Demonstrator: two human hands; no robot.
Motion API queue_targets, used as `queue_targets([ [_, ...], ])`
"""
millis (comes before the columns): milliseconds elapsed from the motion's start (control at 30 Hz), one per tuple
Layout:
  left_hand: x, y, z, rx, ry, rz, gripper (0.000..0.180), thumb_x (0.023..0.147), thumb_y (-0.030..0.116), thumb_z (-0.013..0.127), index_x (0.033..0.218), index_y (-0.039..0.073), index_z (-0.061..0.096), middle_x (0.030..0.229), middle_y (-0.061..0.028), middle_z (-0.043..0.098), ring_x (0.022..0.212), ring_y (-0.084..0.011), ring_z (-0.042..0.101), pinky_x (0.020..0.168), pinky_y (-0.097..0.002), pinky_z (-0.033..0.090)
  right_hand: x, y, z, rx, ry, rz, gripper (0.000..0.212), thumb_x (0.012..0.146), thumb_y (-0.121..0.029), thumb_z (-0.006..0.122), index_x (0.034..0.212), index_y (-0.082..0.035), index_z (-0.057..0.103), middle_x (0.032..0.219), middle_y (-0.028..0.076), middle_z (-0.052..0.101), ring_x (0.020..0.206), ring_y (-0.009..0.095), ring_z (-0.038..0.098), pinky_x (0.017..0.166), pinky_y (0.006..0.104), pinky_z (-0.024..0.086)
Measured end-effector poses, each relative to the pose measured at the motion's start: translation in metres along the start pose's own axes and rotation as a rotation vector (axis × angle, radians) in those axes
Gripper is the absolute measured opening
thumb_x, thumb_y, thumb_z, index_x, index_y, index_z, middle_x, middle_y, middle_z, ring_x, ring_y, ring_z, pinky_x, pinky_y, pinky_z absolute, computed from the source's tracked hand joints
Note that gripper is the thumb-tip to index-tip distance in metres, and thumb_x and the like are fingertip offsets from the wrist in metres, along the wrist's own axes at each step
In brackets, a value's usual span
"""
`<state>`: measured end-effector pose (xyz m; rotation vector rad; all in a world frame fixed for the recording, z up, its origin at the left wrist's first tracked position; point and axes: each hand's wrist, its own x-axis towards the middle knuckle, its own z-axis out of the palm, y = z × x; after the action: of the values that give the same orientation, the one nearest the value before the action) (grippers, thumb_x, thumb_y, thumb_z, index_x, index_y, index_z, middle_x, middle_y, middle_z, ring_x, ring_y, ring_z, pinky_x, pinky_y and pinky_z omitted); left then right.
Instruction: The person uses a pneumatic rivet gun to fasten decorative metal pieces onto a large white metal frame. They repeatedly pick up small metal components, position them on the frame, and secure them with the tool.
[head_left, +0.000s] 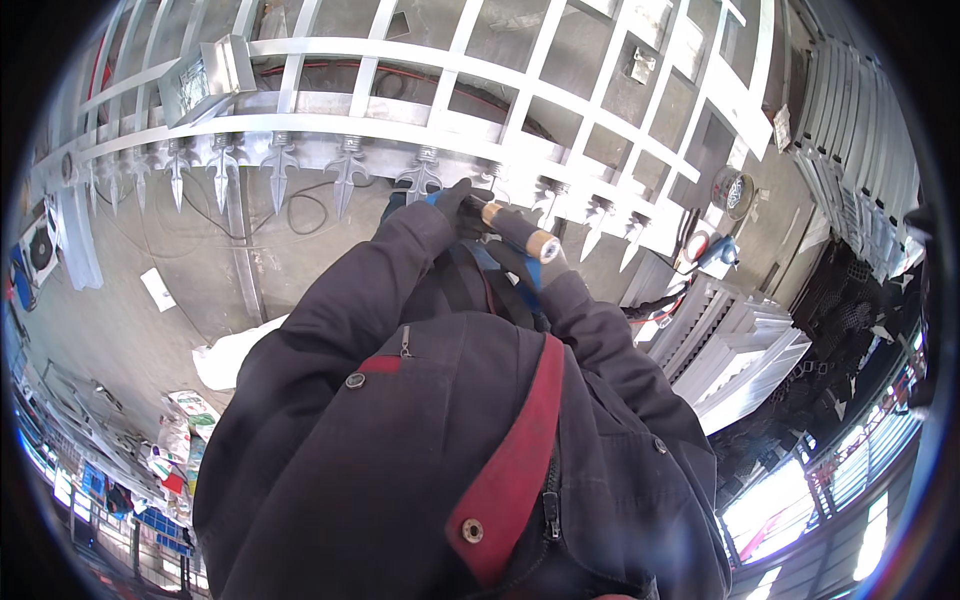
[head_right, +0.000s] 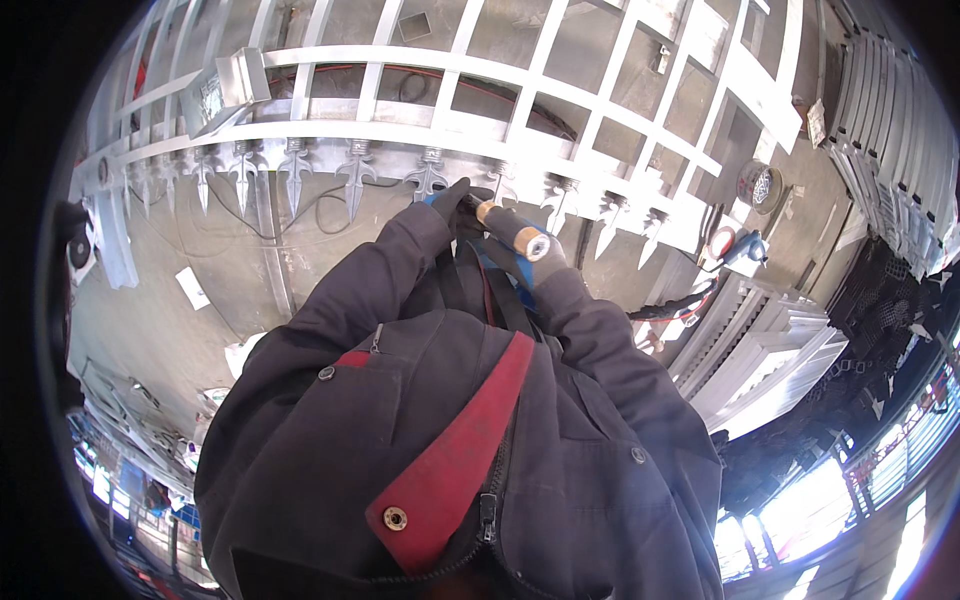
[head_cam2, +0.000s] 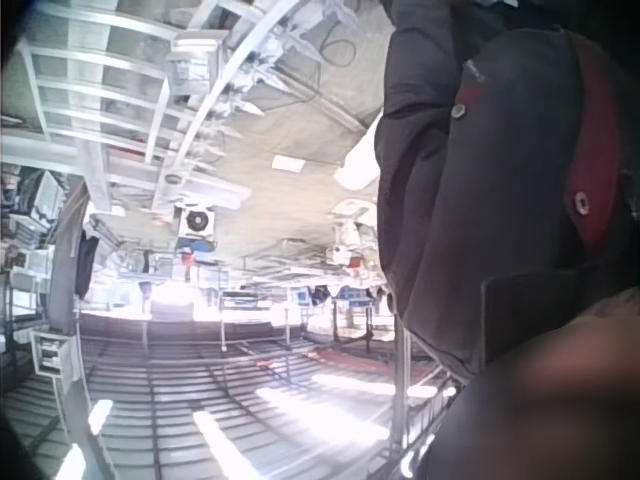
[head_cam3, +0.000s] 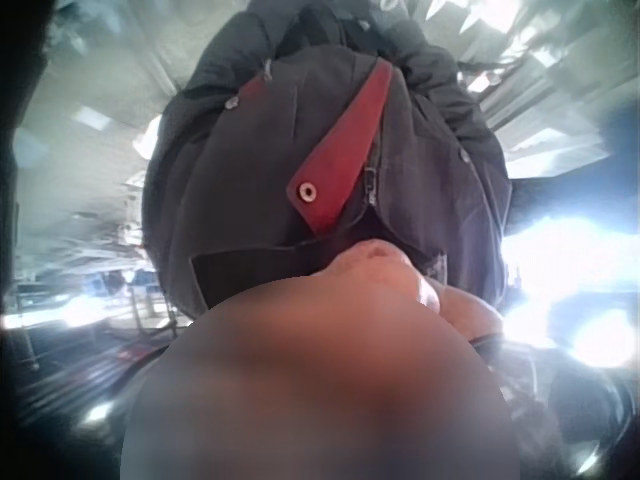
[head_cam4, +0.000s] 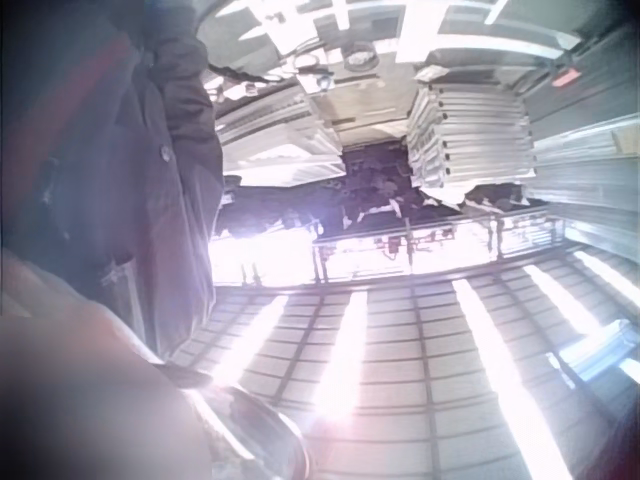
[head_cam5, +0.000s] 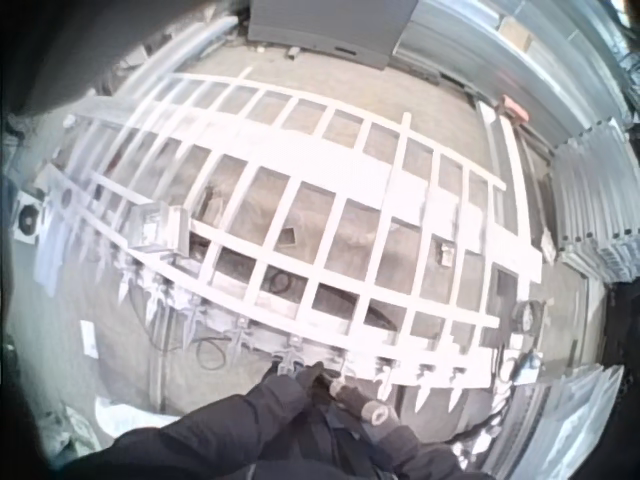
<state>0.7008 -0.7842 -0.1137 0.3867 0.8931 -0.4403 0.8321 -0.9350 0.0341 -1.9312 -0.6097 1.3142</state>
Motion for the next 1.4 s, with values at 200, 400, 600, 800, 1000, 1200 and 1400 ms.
queue_targets([
  [200, -0.052, 0.017, 0.001, -0.215, 0.012, -0.147, 0.048, 0.095, 0.059, 0.072, 0.109, 0.014, 0.077, 0.107, -0.0092, 0.079, 0.097, -0.0304, 0.075, 0.092, -0.0514, 0.058, -0.023, -0.011, 0.016, 0.095, 0.078, 0.01, 0.046, 0.093, -0.027, 0.083, 0.131, -0.004, 0.069, 0.114, 0.008, 0.076, 0.101, 0.016, 0.07, 0.087, 0.0341, 0.055],
  [400, -0.054, 0.014, -0.023, -0.239, 0.011, 0.064, 0.039, 0.1, 0.055, 0.069, 0.099, 0.015, 0.072, 0.086, -0.0042, 0.071, 0.074, -0.025, 0.065, 0.069, -0.0441, 0.053, -0.018, -0.038, 0.022, 0.018, -0.061, 0.073, 0.05, 0.094, -0.011, 0.081, 0.141, -0.004, 0.065, 0.14, 0.009, 0.069, 0.126, 0.019, 0.066, 0.106, 0.0327, 0.053],
  [600, -0.073, 0.042, -0.106, -0.382, 0.181, 0.39, 0.034, 0.105, 0.05, 0.064, 0.095, 0.017, 0.062, 0.07, 0.0029, 0.058, 0.054, -0.0116, 0.051, 0.052, -0.0326, 0.044, -0.032, -0.053, 0.02, 0.149, -0.019, -0.272, 0.047, 0.092, -0.006, 0.081, 0.136, -0.001, 0.066, 0.135, 0.011, 0.072, 0.121, 0.018, 0.07, 0.103, 0.0304, 0.055],
  [800, -0.18, 0.192, -0.19, -0.754, 0.348, 0.757, 0.036, 0.105, 0.046, 0.066, 0.088, 0.015, 0.06, 0.069, 0.0042, 0.052, 0.058, -0.0136, 0.049, 0.057, -0.0296, 0.043, -0.032, -0.037, 0.019, 0.252, 0.023, 0.18, 0.044, 0.095, -0.001, 0.077, 0.138, -0.004, 0.066, 0.137, 0.01, 0.069, 0.121, 0.019, 0.068, 0.1, 0.0335, 0.059],
  [1000, -0.251, 0.263, -0.2, -0.555, 0.536, 0.636, 0.071, 0.112, 0.059, 0.032, 0.148, -0.001, 0.047, 0.143, -0.0187, 0.062, 0.122, -0.041, 0.064, 0.109, -0.0549, 0.046, -0.037, -0.03, 0.02, 0.819, 0.064, 0.328, 0.038, 0.099, -0.006, 0.074, 0.136, -0.006, 0.067, 0.126, 0.007, 0.07, 0.111, 0.02, 0.068, 0.091, 0.035, 0.062],
  [1200, -0.237, 0.283, -0.226, -0.326, 0.76, 0.526, 0.068, 0.106, 0.054, 0.045, 0.151, 0.002, 0.047, 0.138, -0.0185, 0.064, 0.121, -0.0396, 0.066, 0.108, -0.0535, 0.047, -0.063, -0.034, 0.017, 0.54, 0.188, 0.193, 0.042, 0.094, -0.005, 0.079, 0.134, -0.003, 0.068, 0.124, 0.006, 0.072, 0.112, 0.014, 0.068, 0.094, 0.0304, 0.058],
  [1400, -0.229, 0.313, -0.236, 0.51, 1.072, 0.403, 0.067, 0.098, 0.048, 0.059, 0.148, 0.003, 0.052, 0.129, -0.0167, 0.07, 0.116, -0.0375, 0.069, 0.103, -0.0492, 0.051, -0.099, -0.042, 0.007, 0.415, 0.27, 0.28, 0.032, 0.095, -0.005, 0.077, 0.126, -0.001, 0.069, 0.101, 0.0, 0.069, 0.083, 0.009, 0.06, 0.072, 0.0279, 0.051],
])
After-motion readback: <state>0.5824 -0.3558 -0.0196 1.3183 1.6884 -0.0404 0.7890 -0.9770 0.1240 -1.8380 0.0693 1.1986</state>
